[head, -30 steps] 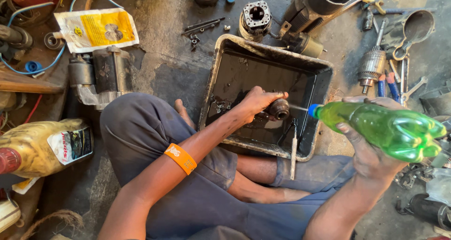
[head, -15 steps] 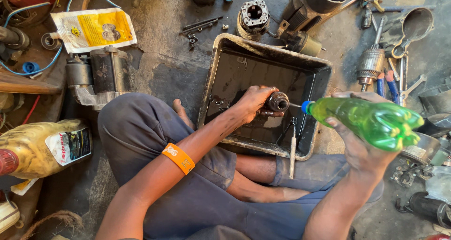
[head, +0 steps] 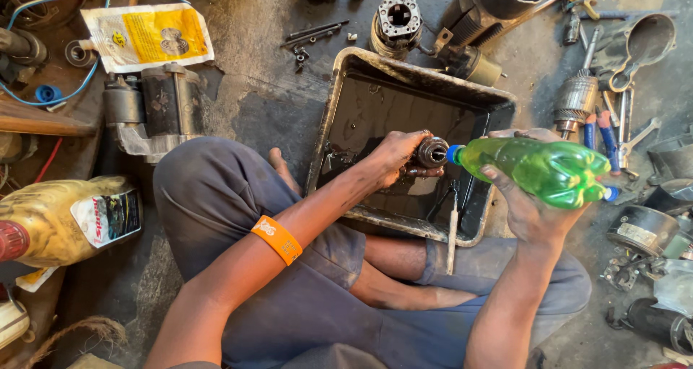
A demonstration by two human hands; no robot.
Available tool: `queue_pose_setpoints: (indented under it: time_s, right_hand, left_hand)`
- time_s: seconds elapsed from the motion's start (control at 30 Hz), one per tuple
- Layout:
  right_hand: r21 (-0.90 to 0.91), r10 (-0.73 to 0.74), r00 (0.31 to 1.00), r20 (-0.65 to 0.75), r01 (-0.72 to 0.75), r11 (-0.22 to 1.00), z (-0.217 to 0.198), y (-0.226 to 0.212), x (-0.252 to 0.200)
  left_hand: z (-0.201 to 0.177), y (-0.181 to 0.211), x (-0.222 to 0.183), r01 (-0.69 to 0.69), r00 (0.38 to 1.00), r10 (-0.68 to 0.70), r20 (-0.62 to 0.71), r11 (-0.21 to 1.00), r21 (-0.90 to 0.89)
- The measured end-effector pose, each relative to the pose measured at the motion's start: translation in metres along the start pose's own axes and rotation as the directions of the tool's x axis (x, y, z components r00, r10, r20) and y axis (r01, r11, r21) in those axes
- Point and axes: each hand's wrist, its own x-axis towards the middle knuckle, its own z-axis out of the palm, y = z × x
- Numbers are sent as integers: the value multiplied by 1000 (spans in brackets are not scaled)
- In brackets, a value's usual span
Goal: The person scrubs a small cylindrical mechanical part with a brush in a tray of dark liquid, then pours a clear liquid from a green plastic bottle onto the part to rinse it. The person handles the part and brush by hand while sitting on the floor.
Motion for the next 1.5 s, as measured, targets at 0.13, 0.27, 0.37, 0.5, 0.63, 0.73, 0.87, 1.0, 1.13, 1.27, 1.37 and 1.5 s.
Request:
queue_pose_setpoints:
  time_s: [0.13, 0.27, 0.37, 0.5, 0.63, 0.73, 0.87, 1.0, 1.13, 1.27, 1.37, 1.5]
  right_hand:
    - [38, 0, 1000, -6, 0, 999, 4, 2, 2]
    - [10, -2, 1000, -7, 3, 1000, 4, 5, 3]
    - [-10, -4, 1000, 12, 4, 1000, 2, 8, 2]
    - [-32, 6, 1000, 15, -6, 999, -1, 6, 2]
    - [-52, 6, 1000, 5, -5, 999, 3, -7, 6]
    - [-86, -18, 1000, -19, 16, 996, 9, -19, 13]
    - [43, 100, 986, -135, -94, 995, 16, -27, 18]
    - [-93, 47, 998, -34, -50, 994, 12, -19, 16]
    - [-99, 53, 999, -13, -54, 994, 6, -5, 11]
    - [-113, 35, 999, -9, -36, 993, 4, 5, 8]
    - [-17, 37, 997, -66, -38, 999, 5, 10, 7]
    - [34, 74, 994, -79, -72, 997, 3, 18, 4]
  left_hand:
    - [-1, -1, 2, 35, 999, -35, -14, 999, -23]
    - [0, 0, 4, 39, 999, -40, -13, 998, -39]
    - [0, -1, 5, 40, 999, -41, -15, 998, -49]
    - [-3, -1, 5, -14, 1000, 13, -12, 999, -52]
    - [-3, 0, 8, -62, 995, 54, -78, 992, -113]
    - [-2, 1, 9, -90, 988, 76, -131, 991, -102]
    - [-3, 2, 7, -119, 987, 108, -118, 990, -83]
    - [-1, 3, 6, -115, 988, 103, -114, 988, -103]
    - [0, 5, 2, -91, 990, 79, -120, 990, -105]
    - [0, 7, -3, -101, 991, 93, -98, 992, -78]
    - [0, 7, -5, -87, 992, 81, -99, 994, -61]
    - [0, 3, -2, -84, 992, 78, -97, 995, -61]
